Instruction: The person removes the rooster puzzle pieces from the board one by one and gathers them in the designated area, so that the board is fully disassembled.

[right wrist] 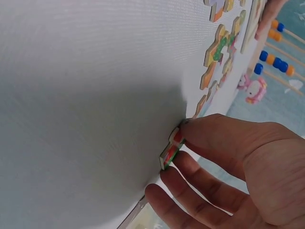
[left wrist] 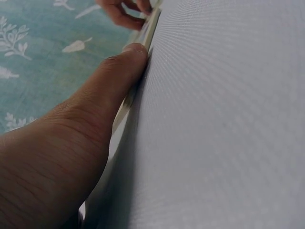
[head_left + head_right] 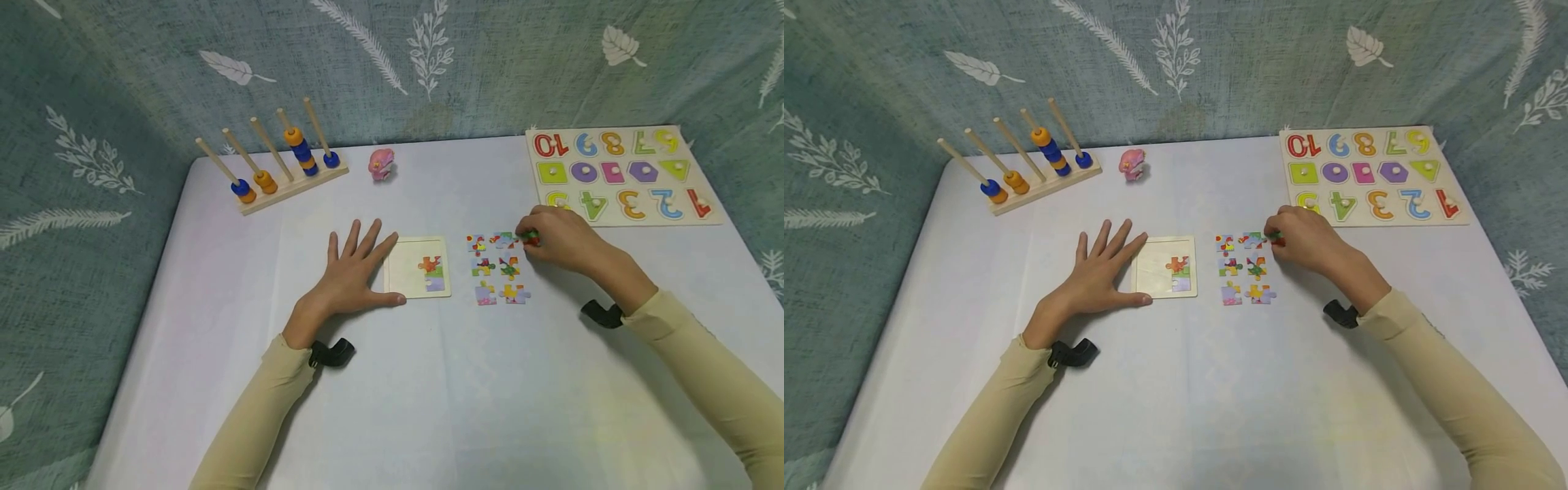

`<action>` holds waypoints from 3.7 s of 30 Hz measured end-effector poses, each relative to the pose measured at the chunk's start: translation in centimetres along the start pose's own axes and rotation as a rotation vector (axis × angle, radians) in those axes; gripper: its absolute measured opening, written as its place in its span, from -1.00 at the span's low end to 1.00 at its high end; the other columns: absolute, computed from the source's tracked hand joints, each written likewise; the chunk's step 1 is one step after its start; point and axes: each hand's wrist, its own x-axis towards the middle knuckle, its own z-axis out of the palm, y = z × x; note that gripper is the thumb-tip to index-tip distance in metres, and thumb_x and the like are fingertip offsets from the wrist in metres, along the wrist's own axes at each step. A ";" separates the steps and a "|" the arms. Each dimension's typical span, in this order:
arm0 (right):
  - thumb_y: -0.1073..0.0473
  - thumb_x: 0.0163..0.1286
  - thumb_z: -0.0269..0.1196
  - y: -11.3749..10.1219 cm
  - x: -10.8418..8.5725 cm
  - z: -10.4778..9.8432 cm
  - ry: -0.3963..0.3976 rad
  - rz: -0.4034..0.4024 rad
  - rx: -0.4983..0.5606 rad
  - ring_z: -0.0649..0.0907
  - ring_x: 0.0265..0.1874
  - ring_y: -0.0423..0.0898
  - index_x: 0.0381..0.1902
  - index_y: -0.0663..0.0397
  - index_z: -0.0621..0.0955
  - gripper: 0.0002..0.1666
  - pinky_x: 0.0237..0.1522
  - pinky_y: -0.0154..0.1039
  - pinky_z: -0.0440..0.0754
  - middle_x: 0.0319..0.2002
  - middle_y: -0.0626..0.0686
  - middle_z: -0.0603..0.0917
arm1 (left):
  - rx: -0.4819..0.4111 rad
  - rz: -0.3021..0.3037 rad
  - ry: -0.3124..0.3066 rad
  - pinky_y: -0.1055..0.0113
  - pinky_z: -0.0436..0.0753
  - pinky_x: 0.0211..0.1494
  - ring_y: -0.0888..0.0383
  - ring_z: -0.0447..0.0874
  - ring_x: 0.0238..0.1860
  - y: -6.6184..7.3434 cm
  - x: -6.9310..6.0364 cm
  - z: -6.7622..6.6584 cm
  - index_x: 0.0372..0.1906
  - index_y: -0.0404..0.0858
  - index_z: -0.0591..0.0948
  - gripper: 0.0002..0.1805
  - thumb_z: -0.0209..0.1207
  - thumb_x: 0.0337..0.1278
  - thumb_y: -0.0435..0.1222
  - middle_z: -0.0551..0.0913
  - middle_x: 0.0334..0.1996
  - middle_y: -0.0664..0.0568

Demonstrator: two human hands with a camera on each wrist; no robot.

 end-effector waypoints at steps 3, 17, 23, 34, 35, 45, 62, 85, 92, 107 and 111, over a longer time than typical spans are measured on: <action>0.33 0.14 0.43 0.2 -0.1 0.0 0.003 0.000 -0.005 0.56 -0.31 0.05 -0.11 0.26 0.73 -0.69 -0.19 0.06 0.53 -0.24 0.14 0.65 | -0.003 0.001 0.000 -0.31 -0.51 0.39 -0.15 -0.57 0.56 0.0 -0.1 0.0 0.63 0.06 -0.04 0.26 0.23 -0.12 0.47 -0.31 0.62 -0.01; 0.33 0.14 0.44 0.2 -0.2 -0.3 0.013 -0.007 0.000 0.55 -0.33 0.05 -0.11 0.26 0.73 -0.69 -0.21 0.05 0.54 -0.25 0.14 0.66 | -0.002 -0.002 0.007 -0.30 -0.51 0.40 -0.15 -0.57 0.56 0.1 0.0 0.0 0.63 0.07 -0.04 0.26 0.23 -0.13 0.47 -0.32 0.62 0.00; 0.31 0.16 0.44 0.3 -0.1 -0.4 0.000 -0.002 -0.006 0.56 -0.32 0.06 -0.08 0.26 0.71 -0.66 -0.19 0.07 0.54 -0.23 0.15 0.67 | -0.002 -0.002 0.004 -0.31 -0.51 0.39 -0.15 -0.57 0.56 0.0 -0.1 0.0 0.63 0.06 -0.03 0.26 0.24 -0.13 0.46 -0.31 0.62 -0.01; 0.28 0.23 0.42 -1.8 -0.2 -1.5 0.066 -0.026 -0.002 0.63 -0.08 0.16 -0.03 0.27 0.69 -0.66 -0.02 0.14 0.55 -0.11 0.20 0.68 | -0.004 -0.003 0.003 -0.31 -0.51 0.39 -0.15 -0.58 0.56 -0.1 -0.2 0.2 0.63 0.07 -0.03 0.25 0.23 -0.12 0.46 -0.31 0.62 0.00; 0.28 0.24 0.41 -2.1 -0.1 -1.6 0.070 -0.032 0.002 0.63 -0.08 0.16 -0.03 0.27 0.69 -0.66 -0.02 0.14 0.55 -0.11 0.20 0.68 | -0.004 -0.003 0.003 -0.31 -0.51 0.39 -0.15 -0.58 0.56 -0.1 -0.1 0.2 0.63 0.07 -0.04 0.25 0.23 -0.12 0.46 -0.32 0.62 0.00; 0.23 0.26 0.40 -5.4 1.3 -1.3 0.061 -0.080 0.019 0.62 -0.07 0.11 -0.02 0.22 0.70 -0.66 -0.02 0.09 0.56 -0.08 0.17 0.67 | -0.011 0.001 0.007 -0.30 -0.53 0.39 -0.15 -0.58 0.56 -0.1 0.0 0.2 0.63 0.06 -0.03 0.26 0.24 -0.12 0.46 -0.32 0.62 0.01; 0.19 0.28 0.39 -8.7 2.9 1.0 0.053 -0.160 0.062 0.61 -0.19 0.04 -0.01 0.19 0.71 -0.67 -0.13 0.01 0.58 -0.12 0.13 0.67 | -0.019 0.015 0.008 -0.31 -0.51 0.39 -0.16 -0.56 0.56 -0.1 0.0 0.3 0.63 0.03 0.00 0.25 0.25 -0.13 0.45 -0.29 0.62 -0.02; 0.22 0.19 0.40 -12.3 4.8 4.1 -0.060 -0.299 0.065 0.54 -0.34 -0.05 -0.18 0.11 0.71 -0.78 -0.24 -0.14 0.55 -0.30 0.02 0.61 | -0.013 0.009 0.014 -0.32 -0.48 0.40 -0.17 -0.53 0.56 0.0 -0.1 -0.1 0.62 0.03 0.05 0.25 0.26 -0.17 0.46 -0.26 0.62 -0.03; 0.22 0.16 0.40 -12.6 4.9 4.2 -0.049 -0.302 0.008 0.51 -0.38 -0.04 -0.26 0.10 0.68 -0.82 -0.30 -0.15 0.52 -0.38 -0.01 0.54 | -0.017 0.001 0.007 -0.32 -0.49 0.40 -0.16 -0.54 0.56 0.0 -0.1 -0.1 0.62 0.03 0.04 0.26 0.25 -0.17 0.47 -0.27 0.62 -0.02; 0.26 0.16 0.41 -12.8 5.3 4.6 -0.058 -0.306 0.009 0.49 -0.41 -0.05 -0.28 0.12 0.70 -0.85 -0.34 -0.18 0.48 -0.42 0.00 0.53 | -0.022 0.010 0.015 -0.32 -0.49 0.39 -0.16 -0.54 0.56 -0.1 -0.1 0.0 0.62 0.03 0.03 0.26 0.26 -0.16 0.46 -0.28 0.62 -0.01; 0.25 0.15 0.42 -12.7 5.4 4.5 -0.066 -0.301 0.007 0.49 -0.41 -0.05 -0.26 0.12 0.71 -0.82 -0.34 -0.19 0.47 -0.41 0.00 0.53 | -0.016 0.009 0.009 -0.31 -0.50 0.39 -0.15 -0.55 0.56 -0.2 -0.1 0.1 0.62 0.04 0.03 0.26 0.26 -0.16 0.47 -0.29 0.62 0.00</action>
